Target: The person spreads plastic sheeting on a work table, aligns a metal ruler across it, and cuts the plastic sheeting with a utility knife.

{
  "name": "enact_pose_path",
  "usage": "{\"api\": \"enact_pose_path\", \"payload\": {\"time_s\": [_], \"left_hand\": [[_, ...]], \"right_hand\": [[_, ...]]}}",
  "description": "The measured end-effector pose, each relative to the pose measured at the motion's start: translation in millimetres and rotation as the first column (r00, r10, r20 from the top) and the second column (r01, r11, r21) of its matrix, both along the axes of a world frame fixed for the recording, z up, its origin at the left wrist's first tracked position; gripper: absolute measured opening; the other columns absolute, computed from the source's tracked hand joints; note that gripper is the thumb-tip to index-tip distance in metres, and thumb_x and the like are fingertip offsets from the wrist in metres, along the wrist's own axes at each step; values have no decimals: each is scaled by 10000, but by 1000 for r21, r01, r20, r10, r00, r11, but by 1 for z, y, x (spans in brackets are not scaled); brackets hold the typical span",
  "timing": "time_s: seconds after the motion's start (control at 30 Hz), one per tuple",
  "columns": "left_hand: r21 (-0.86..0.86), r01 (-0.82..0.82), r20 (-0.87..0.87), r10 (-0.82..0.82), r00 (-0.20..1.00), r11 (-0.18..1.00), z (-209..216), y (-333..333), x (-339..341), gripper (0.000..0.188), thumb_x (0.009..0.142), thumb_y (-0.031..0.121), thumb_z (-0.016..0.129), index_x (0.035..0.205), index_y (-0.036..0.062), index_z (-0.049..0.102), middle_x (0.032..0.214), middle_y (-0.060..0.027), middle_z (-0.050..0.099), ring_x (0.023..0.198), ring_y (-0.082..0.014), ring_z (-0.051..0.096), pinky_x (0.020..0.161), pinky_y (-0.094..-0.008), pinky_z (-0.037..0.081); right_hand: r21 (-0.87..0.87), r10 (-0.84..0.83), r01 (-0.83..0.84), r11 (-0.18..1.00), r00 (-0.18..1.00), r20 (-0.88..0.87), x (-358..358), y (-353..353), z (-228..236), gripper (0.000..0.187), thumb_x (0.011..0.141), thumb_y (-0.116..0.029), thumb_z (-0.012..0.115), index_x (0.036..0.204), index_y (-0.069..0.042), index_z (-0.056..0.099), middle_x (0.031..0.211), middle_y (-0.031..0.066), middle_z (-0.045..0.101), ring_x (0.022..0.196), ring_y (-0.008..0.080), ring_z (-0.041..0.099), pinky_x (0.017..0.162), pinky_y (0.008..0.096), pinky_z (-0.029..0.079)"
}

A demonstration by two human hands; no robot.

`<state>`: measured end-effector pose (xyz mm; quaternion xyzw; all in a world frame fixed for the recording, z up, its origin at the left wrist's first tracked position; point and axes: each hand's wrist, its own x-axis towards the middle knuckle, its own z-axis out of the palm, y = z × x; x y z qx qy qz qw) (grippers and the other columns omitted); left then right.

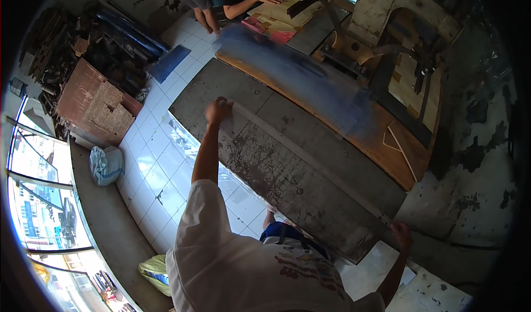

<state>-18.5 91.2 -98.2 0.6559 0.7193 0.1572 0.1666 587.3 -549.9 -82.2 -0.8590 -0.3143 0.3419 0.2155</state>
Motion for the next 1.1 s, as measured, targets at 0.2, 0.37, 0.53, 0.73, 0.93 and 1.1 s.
{"api": "enact_pose_path", "payload": {"time_s": [0.2, 0.37, 0.53, 0.73, 0.93, 1.1], "left_hand": [[-25, -1, 1, 1, 1000, 1000, 2, 0, 4, 431, 804, 515, 576, 1152, 261, 592, 1184, -158, 555, 1166, -330, 480, 976, -456, 371], [12, -91, 78, 90, 993, 996, -2, 0, 6, 396, 866, 479, 447, 1158, 256, 596, 1177, -158, 553, 1158, -336, 479, 983, -445, 352], [166, -27, -70, 39, 997, 986, 7, -13, 27, 349, 902, 395, 427, 1150, 222, 600, 1122, -145, 558, 1083, -339, 496, 931, -454, 358], [364, 29, -124, 17, 992, 931, -1, -34, 33, 276, 894, 336, 487, 1111, 201, 591, 1022, -132, 543, 1001, -321, 492, 879, -444, 353], [363, 24, -101, 13, 995, 931, 11, -42, 31, 292, 889, 325, 500, 1117, 165, 585, 1034, -141, 533, 1022, -310, 481, 899, -429, 338], [353, 5, -76, 24, 997, 935, 12, -41, 28, 302, 887, 319, 503, 1131, 161, 586, 1041, -145, 531, 1025, -305, 481, 903, -426, 337]], "right_hand": [[51, -65, 57, 997, 980, 189, 7, -25, 10, 312, 767, -283, 719, 876, 1, 648, 788, 83, 627, 726, 166, 586, 693, 354, 469], [227, -159, 113, 967, 968, 195, 48, -35, 26, 293, 752, -236, 744, 908, -9, 645, 945, 114, 601, 869, 209, 576, 808, 358, 456], [242, -145, 82, 967, 956, 253, 61, 50, 69, 256, 783, -236, 719, 850, -1, 641, 842, 84, 602, 764, 167, 569, 708, 307, 461], [428, -41, -64, 902, 972, 232, 55, 166, 59, 333, 822, -309, 681, 747, 14, 642, 583, 33, 565, 556, 109, 530, 533, 294, 407], [362, -88, 43, 931, 990, 110, 47, 209, 41, 343, 857, -358, 649, 756, -31, 623, 614, 2, 523, 568, 82, 491, 538, 283, 369], [381, -84, 54, 923, 994, 63, 47, 225, 40, 355, 855, -375, 647, 766, -32, 619, 610, -4, 507, 560, 84, 479, 533, 285, 361]]}}
